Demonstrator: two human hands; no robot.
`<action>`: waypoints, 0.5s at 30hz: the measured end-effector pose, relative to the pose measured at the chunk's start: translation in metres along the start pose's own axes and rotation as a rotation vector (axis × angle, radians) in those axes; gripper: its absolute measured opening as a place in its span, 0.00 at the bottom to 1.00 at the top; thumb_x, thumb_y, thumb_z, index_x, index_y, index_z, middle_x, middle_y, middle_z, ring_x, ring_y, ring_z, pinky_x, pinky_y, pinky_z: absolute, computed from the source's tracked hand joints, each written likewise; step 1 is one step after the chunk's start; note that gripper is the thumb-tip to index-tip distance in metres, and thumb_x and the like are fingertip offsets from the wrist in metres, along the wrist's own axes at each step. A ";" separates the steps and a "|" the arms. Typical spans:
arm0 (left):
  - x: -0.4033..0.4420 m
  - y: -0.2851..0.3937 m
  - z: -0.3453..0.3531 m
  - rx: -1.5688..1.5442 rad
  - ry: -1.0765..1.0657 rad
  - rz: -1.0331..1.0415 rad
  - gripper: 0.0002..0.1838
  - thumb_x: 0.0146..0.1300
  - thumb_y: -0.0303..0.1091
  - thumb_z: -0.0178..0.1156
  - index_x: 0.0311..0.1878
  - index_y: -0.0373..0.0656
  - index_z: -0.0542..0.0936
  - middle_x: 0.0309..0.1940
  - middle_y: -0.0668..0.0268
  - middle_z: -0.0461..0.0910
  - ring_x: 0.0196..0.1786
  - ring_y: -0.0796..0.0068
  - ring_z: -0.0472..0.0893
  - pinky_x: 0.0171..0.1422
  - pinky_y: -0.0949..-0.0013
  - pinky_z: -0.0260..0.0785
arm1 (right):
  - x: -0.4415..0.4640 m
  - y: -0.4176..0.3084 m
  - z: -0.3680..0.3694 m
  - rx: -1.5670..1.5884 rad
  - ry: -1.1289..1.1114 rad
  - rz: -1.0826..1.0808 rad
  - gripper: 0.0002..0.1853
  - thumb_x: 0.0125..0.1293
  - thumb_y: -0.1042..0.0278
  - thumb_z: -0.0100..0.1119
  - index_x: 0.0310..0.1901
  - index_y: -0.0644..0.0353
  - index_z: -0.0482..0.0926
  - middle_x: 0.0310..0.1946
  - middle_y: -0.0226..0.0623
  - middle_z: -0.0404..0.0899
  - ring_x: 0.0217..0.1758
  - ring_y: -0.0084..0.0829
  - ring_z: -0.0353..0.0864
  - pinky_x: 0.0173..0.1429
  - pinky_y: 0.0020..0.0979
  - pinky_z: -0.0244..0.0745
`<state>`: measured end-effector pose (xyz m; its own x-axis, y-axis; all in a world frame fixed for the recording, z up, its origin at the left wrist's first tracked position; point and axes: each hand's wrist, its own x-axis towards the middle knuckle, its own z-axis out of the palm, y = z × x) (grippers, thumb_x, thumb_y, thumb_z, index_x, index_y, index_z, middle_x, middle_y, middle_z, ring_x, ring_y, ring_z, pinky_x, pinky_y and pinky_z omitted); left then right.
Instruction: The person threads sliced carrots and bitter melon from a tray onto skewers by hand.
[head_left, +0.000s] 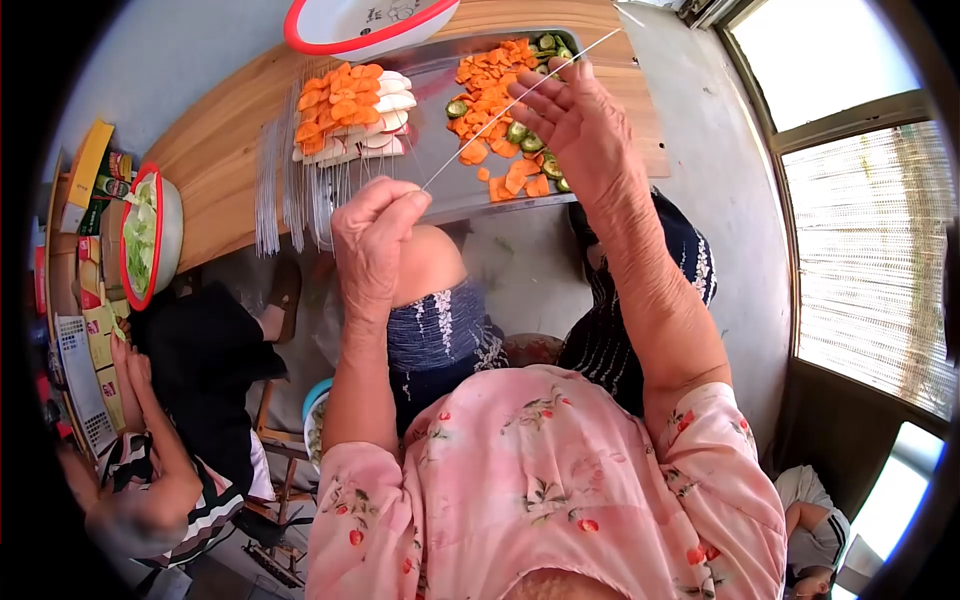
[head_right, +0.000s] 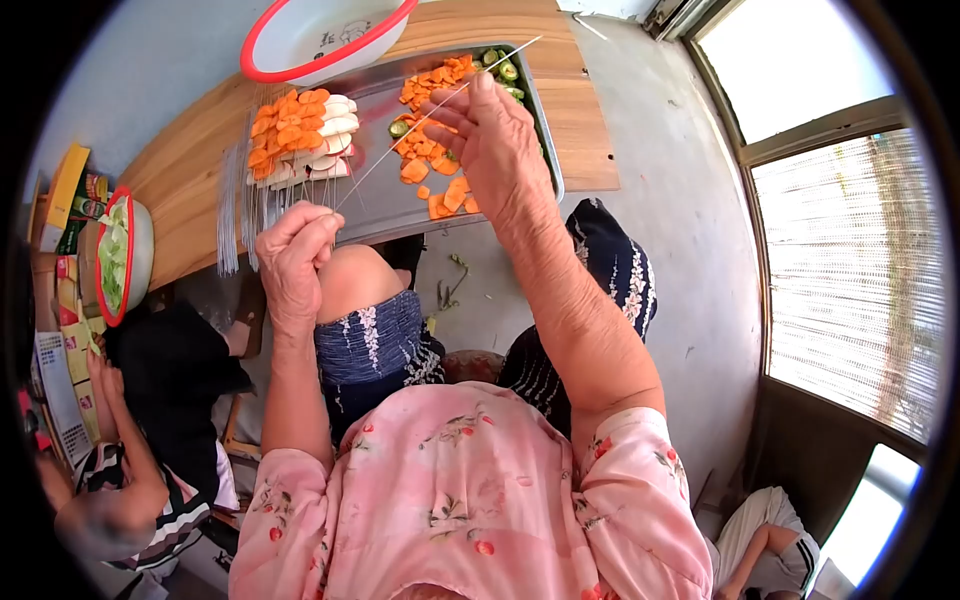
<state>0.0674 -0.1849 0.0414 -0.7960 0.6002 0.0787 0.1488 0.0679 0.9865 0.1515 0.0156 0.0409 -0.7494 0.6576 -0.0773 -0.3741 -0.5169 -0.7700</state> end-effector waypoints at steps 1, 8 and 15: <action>0.009 0.001 0.008 0.039 -0.065 -0.013 0.06 0.54 0.27 0.57 0.26 0.35 0.80 0.17 0.73 0.68 0.19 0.88 0.62 0.22 0.81 0.51 | 0.010 -0.008 -0.008 0.075 0.055 -0.007 0.22 0.71 0.55 0.43 0.52 0.70 0.65 0.42 0.47 0.73 0.49 0.40 0.76 0.53 0.37 0.74; 0.076 -0.022 0.042 0.403 -0.325 -0.091 0.16 0.54 0.39 0.63 0.43 0.40 0.78 0.25 0.63 0.79 0.25 0.72 0.77 0.33 0.69 0.69 | 0.052 -0.044 -0.074 0.265 0.345 -0.165 0.10 0.72 0.68 0.40 0.42 0.68 0.66 0.28 0.39 0.71 0.28 0.33 0.74 0.40 0.43 0.80; 0.102 -0.106 0.090 1.054 -0.324 0.145 0.10 0.52 0.34 0.62 0.36 0.42 0.77 0.36 0.55 0.77 0.41 0.50 0.78 0.44 0.54 0.70 | 0.056 -0.042 -0.094 -0.031 0.276 -0.122 0.14 0.71 0.69 0.42 0.50 0.72 0.67 0.25 0.35 0.71 0.23 0.26 0.73 0.32 0.34 0.82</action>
<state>0.0229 -0.0595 -0.0684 -0.5627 0.8266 -0.0099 0.7744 0.5313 0.3435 0.1767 0.1263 0.0093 -0.5213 0.8403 -0.1489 -0.4326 -0.4106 -0.8026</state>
